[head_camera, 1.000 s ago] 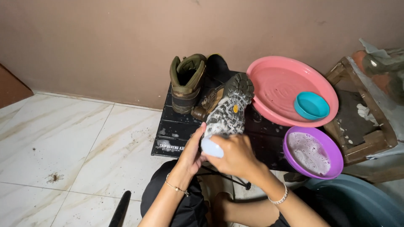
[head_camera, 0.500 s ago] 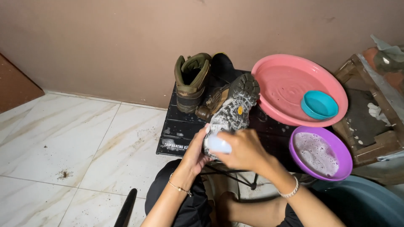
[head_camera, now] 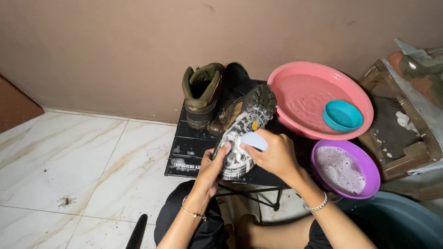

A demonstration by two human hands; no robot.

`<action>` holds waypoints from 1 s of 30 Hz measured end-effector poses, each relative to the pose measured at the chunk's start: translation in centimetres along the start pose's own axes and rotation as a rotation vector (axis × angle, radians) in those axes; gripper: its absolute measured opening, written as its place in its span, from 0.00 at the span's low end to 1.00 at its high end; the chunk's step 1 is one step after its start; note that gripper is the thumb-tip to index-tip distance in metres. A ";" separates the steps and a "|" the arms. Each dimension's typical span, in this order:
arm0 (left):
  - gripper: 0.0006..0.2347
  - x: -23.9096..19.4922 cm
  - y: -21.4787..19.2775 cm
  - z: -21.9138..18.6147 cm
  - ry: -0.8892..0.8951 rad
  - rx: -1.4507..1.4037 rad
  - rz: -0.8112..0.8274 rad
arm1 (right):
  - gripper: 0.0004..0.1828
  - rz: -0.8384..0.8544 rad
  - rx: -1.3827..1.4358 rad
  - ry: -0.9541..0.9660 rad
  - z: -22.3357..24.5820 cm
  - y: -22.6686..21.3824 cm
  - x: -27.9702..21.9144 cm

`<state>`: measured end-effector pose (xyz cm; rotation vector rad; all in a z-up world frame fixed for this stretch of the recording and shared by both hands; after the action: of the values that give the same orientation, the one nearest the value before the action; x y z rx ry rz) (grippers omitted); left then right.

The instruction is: The person scrubs the sole of a hiking boot with a brush and soapy water. They pour water from a small cup onto the boot and continue scrubbing the sole and sides with the brush.

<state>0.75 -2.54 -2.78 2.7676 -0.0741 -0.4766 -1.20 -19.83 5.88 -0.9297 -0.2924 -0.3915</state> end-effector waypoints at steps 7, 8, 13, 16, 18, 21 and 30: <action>0.25 1.2 -1.0 0.8 0.054 0.054 -0.097 | 0.11 0.289 0.124 0.048 -0.3 -0.4 -1.8; 0.24 1.2 -0.9 0.5 0.068 0.056 -0.091 | 0.12 0.160 0.039 0.099 -2.0 -0.8 -0.5; 0.24 0.9 -0.4 0.2 0.073 0.040 -0.133 | 0.13 -0.016 0.013 0.150 -1.4 -1.3 -2.0; 0.22 1.7 -1.2 0.8 0.056 0.029 -0.171 | 0.09 0.167 0.059 0.060 -1.5 -1.0 -2.2; 0.22 2.7 -1.7 1.4 0.083 0.035 -0.161 | 0.12 0.058 -0.006 0.185 -3.6 -1.7 0.1; 0.21 -0.9 -0.8 -2.0 0.056 0.047 -0.197 | 0.12 -0.039 0.000 0.198 -4.1 -1.1 -0.1; 0.21 5.4 -2.9 2.2 0.067 0.082 -0.126 | 0.11 -0.118 0.052 0.150 -4.2 -1.3 0.8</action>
<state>5.11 -1.04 -7.44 2.8779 0.0995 -0.4204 -0.77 -24.14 4.71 -0.8297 -0.2197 -0.5572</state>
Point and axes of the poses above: each hand's wrist, its own x-axis towards the middle knuckle, its own y-axis out of the palm, z = x × y, the point moved 2 cm from there along x, towards the middle knuckle, and after that the axes turned 12 degrees about y, right-handed, at the moved point
